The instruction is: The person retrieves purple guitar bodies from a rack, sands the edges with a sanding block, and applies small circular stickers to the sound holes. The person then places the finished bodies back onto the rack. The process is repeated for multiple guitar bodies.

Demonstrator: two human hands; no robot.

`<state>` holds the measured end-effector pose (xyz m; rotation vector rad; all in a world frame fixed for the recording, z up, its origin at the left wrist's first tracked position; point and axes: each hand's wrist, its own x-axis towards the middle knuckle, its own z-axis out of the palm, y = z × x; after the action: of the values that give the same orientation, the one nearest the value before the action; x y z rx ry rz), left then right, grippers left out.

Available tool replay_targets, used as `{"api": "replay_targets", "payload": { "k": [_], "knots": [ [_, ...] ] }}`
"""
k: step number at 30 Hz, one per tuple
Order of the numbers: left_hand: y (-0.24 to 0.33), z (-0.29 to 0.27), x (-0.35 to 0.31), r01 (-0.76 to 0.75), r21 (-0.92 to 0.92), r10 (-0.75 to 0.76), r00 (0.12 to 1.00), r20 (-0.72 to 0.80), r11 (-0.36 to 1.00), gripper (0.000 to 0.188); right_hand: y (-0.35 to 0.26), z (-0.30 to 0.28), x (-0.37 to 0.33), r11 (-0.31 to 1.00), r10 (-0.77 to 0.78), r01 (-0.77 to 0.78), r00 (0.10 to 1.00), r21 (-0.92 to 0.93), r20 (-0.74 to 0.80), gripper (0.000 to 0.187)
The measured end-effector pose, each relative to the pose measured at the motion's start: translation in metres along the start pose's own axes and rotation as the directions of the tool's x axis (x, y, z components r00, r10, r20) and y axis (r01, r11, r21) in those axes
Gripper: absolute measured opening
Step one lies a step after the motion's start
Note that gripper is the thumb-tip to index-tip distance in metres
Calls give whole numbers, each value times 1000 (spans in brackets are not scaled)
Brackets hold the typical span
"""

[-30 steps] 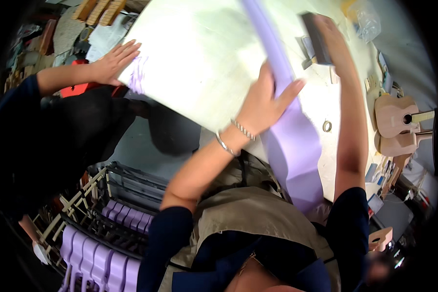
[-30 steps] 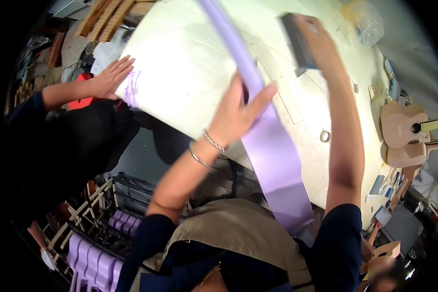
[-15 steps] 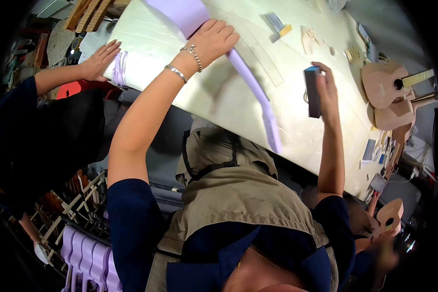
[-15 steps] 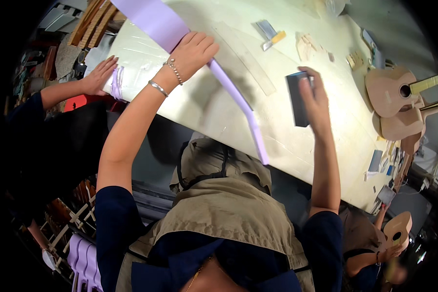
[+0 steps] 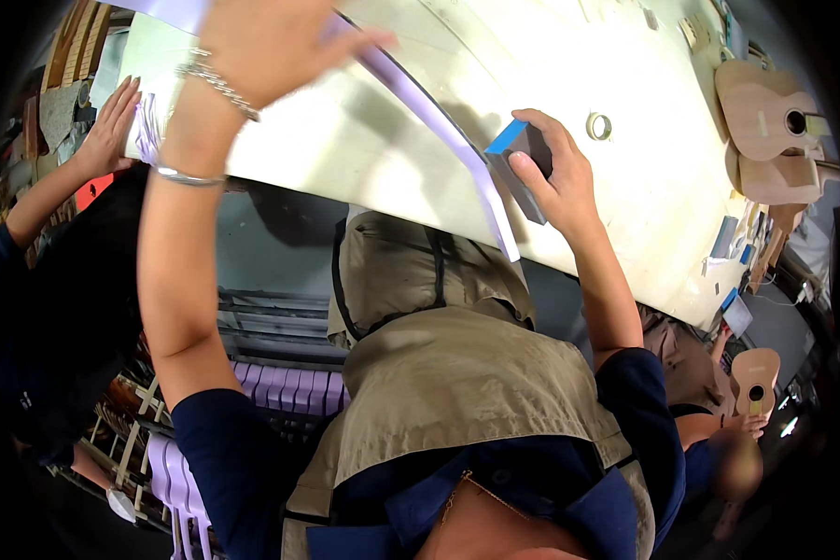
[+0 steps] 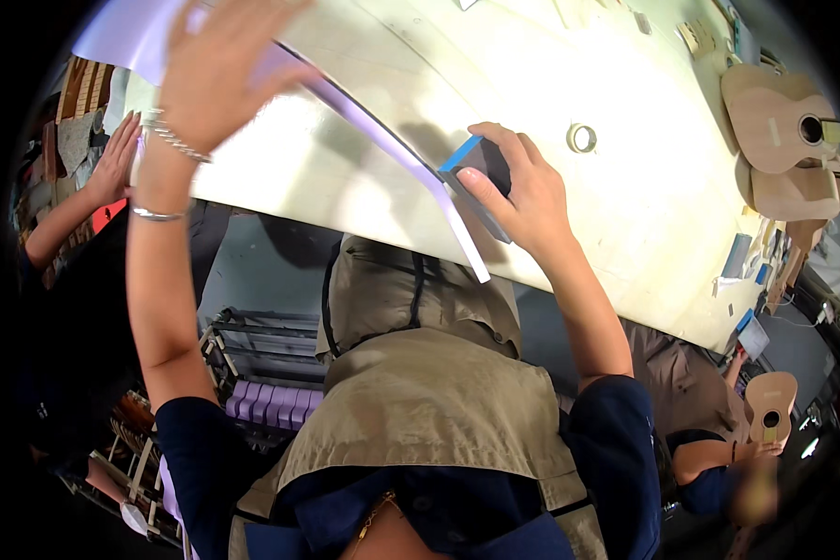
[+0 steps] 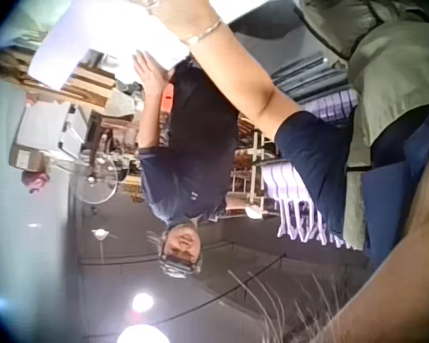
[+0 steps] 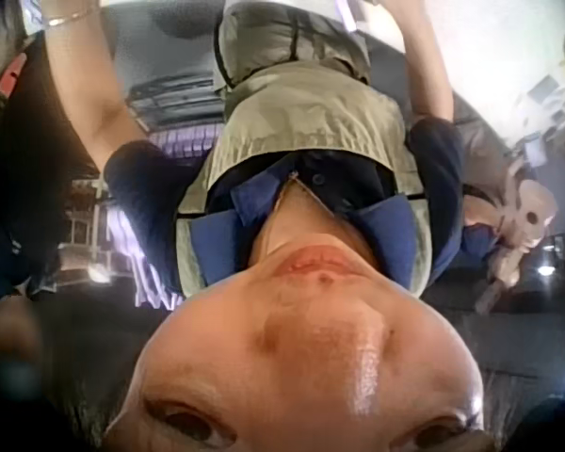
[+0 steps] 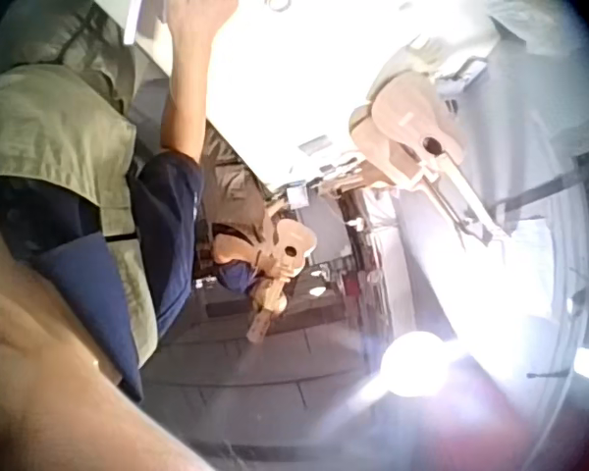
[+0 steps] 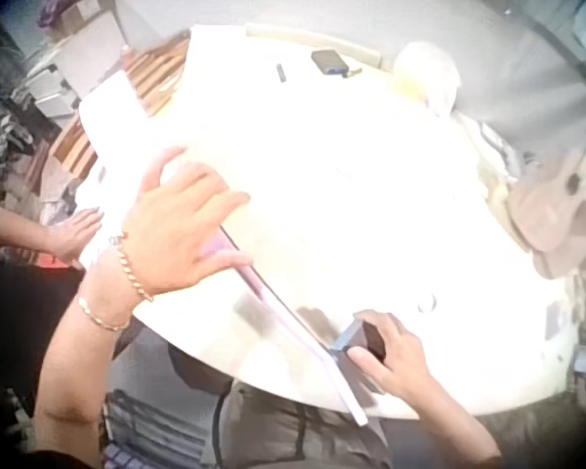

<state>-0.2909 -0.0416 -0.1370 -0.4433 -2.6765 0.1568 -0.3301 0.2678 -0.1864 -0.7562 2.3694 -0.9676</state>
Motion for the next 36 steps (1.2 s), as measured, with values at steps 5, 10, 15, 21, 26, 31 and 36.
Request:
{"api": "replay_targets", "payload": {
  "k": [5,10,15,21,26,31,36],
  "knots": [
    [-62,-16,-2,193,-187,-185,981,58,963,33,0,3,4,993,-98,96,995,-75,-22,45],
    [-76,-5,-15,280,-359,-283,958,47,890,38,-3,7,12,982,-142,137,989,-128,-37,46],
    [-67,-2,-11,270,-450,-317,948,-31,851,41,-5,8,12,967,-140,127,989,-222,-44,48],
    [-67,1,-5,301,-430,-348,937,-33,851,43,-48,24,73,957,-158,138,986,-256,-58,48],
    [-70,10,-14,222,-470,-338,924,-179,854,40,-57,31,91,969,-200,186,977,-166,-73,49],
    [-76,14,-10,181,-501,-307,934,-181,846,41,-86,48,148,920,-350,305,922,-244,-168,54],
    [-75,12,-11,157,-500,-290,936,-200,852,41,-92,49,155,917,-364,324,918,-234,-155,51]
  ]
}}
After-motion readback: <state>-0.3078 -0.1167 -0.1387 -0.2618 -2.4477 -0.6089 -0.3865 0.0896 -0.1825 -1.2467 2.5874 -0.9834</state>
